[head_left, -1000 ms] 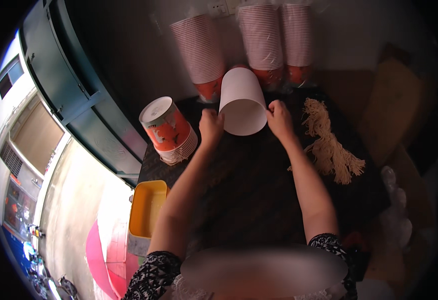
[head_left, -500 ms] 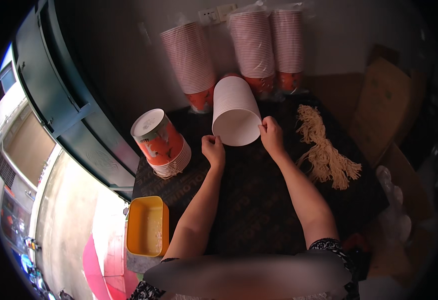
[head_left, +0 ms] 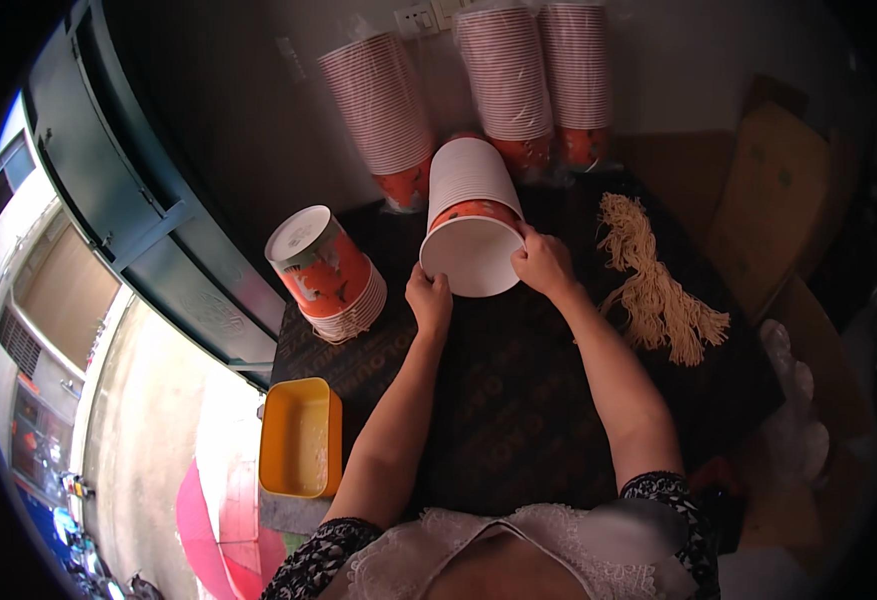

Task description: Attaching string handles to decorative paper buckets by threading them through pre-punched holes.

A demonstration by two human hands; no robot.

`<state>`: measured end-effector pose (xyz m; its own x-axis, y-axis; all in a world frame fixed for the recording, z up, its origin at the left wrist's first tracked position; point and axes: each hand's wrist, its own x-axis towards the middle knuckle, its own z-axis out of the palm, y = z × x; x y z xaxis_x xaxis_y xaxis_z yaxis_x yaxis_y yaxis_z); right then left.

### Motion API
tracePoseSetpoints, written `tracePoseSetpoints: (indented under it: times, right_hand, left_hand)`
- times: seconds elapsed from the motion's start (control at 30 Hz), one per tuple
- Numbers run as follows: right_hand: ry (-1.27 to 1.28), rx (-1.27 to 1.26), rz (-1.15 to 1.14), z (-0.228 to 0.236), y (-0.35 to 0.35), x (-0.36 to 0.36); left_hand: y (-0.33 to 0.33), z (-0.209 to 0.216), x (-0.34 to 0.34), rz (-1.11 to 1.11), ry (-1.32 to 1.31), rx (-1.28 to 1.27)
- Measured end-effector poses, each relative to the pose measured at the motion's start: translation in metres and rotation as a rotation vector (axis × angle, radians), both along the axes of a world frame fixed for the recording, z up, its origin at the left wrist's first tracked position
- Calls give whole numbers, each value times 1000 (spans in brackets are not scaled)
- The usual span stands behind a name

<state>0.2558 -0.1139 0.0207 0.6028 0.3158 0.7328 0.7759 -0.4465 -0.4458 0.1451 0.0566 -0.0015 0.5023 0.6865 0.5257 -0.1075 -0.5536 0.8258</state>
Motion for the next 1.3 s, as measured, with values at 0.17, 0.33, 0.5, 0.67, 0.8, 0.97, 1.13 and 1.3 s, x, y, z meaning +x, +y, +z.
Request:
tracePoseSetpoints:
  times: [0.17,0.33,0.5,0.67,0.8,0.97,1.13,1.3]
  right_hand:
    - [-30,30,267,30,-11,-12]
    - [-107,185,469,73,-22,-33]
    - [-55,347,436,117,-43,-64]
    - [-348,78,529,151,-63,-91]
    - [-379,-176,632,152,-64,-119]
    - [-364,-253,703,142,-43,-137]
    - [-174,-247,789,118,-15,-129]
    - [-90,-66,785,109,-1,-123]
  left_hand:
    - [-10,27,-28,-49,-103,-61]
    - [0,57,-49,-217,-233,-222]
    - [-6,93,-78,-262,-283,-323]
    - [-5,118,-104,-237,-266,-374]
    - [-2,133,-118,-233,-207,-443]
    - [16,136,-130,-232,-45,-473]
    - [10,135,-122,-339,-140,-448]
    - [12,133,-121,-348,-115,-317]
